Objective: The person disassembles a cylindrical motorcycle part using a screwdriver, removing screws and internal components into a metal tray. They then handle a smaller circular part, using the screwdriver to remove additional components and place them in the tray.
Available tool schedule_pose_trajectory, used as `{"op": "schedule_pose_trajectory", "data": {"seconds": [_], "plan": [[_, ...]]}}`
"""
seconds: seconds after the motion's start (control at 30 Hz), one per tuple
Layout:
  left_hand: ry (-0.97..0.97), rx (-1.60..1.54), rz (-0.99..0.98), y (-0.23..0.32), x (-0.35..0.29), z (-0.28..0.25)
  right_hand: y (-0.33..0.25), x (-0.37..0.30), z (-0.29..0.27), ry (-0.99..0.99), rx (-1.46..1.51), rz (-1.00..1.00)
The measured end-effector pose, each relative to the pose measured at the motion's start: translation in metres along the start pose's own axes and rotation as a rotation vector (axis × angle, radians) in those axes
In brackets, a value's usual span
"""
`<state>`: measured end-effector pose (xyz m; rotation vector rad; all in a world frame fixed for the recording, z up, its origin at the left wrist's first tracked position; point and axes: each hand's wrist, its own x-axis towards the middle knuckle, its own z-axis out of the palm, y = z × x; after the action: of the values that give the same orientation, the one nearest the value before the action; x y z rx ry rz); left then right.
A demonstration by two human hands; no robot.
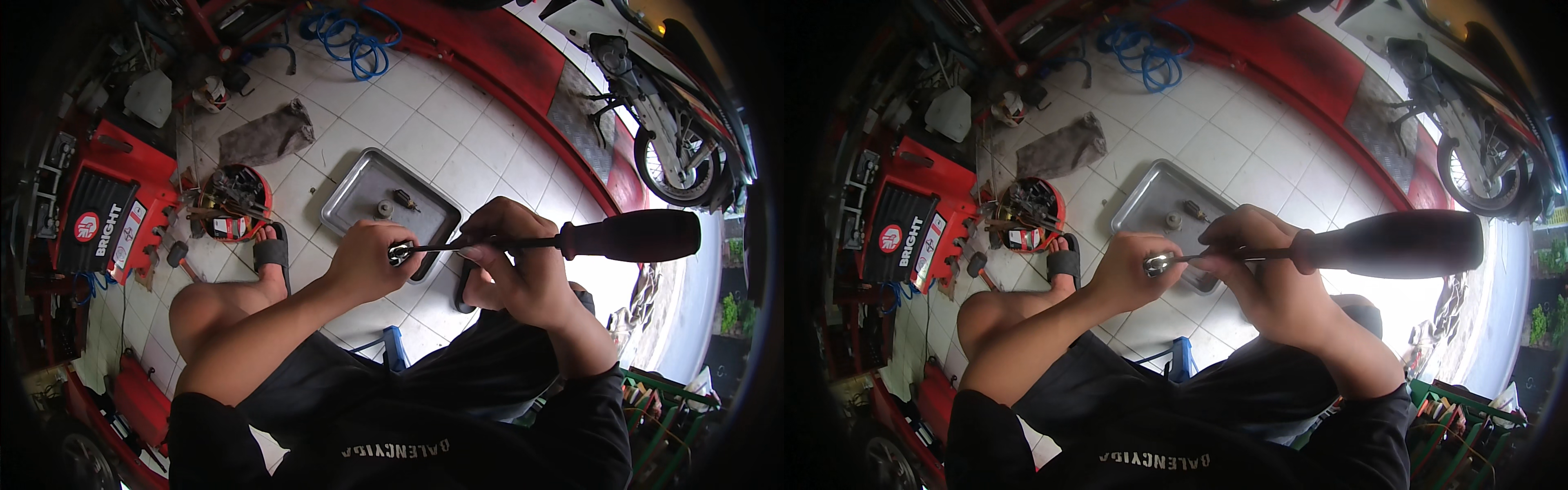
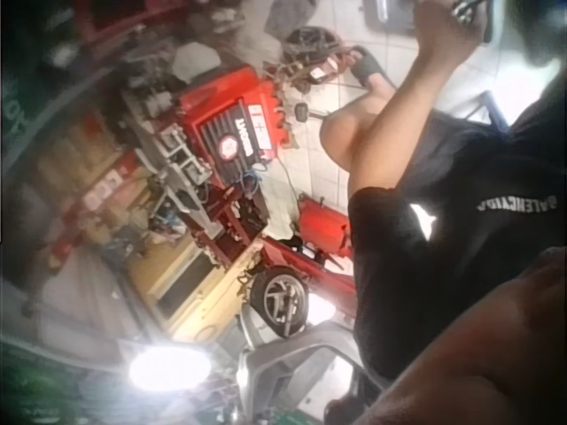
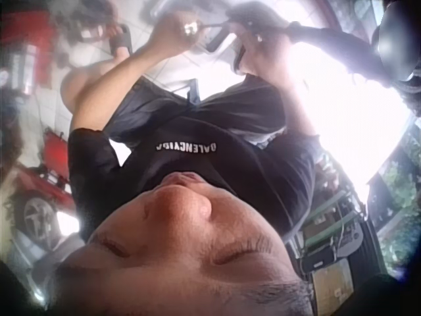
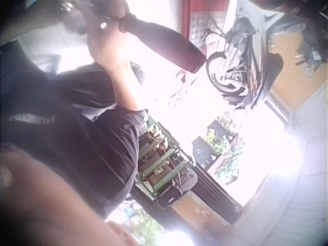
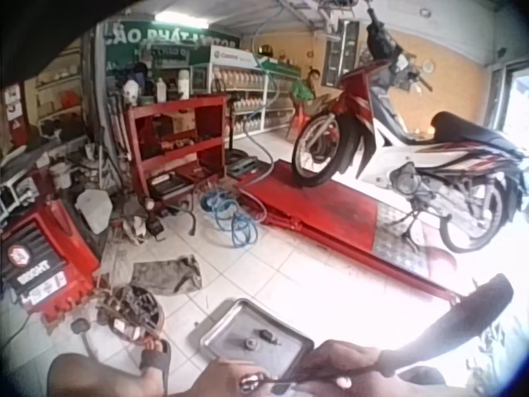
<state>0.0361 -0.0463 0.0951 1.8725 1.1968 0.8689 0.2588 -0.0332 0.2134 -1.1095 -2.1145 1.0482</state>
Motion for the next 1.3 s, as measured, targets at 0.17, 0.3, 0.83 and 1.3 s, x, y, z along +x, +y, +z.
{"op": "schedule_pose_trajectory", "data": {"seconds": [0.17, 0.3, 0.83, 1.3], "plan": [[-0.010, 0.001, -0.014, -0.003, -0.003, 0.004, -0.003, 0.002, 0.002, 0.001, 0.152, 0.071], [0.006, -0.039, -0.067, 0.000, -0.004, 0.006, 0.001, 0.002, 0.001, -0.022, 0.227, 0.002], [0.001, -0.104, -0.084, 0.006, -0.006, 0.005, 0.011, -0.001, 0.020, 0.158, 0.417, -0.043], [-0.033, -0.093, -0.177, 0.009, -0.008, -0.001, -0.001, 0.001, 0.001, 0.081, 0.161, 0.059]]}}
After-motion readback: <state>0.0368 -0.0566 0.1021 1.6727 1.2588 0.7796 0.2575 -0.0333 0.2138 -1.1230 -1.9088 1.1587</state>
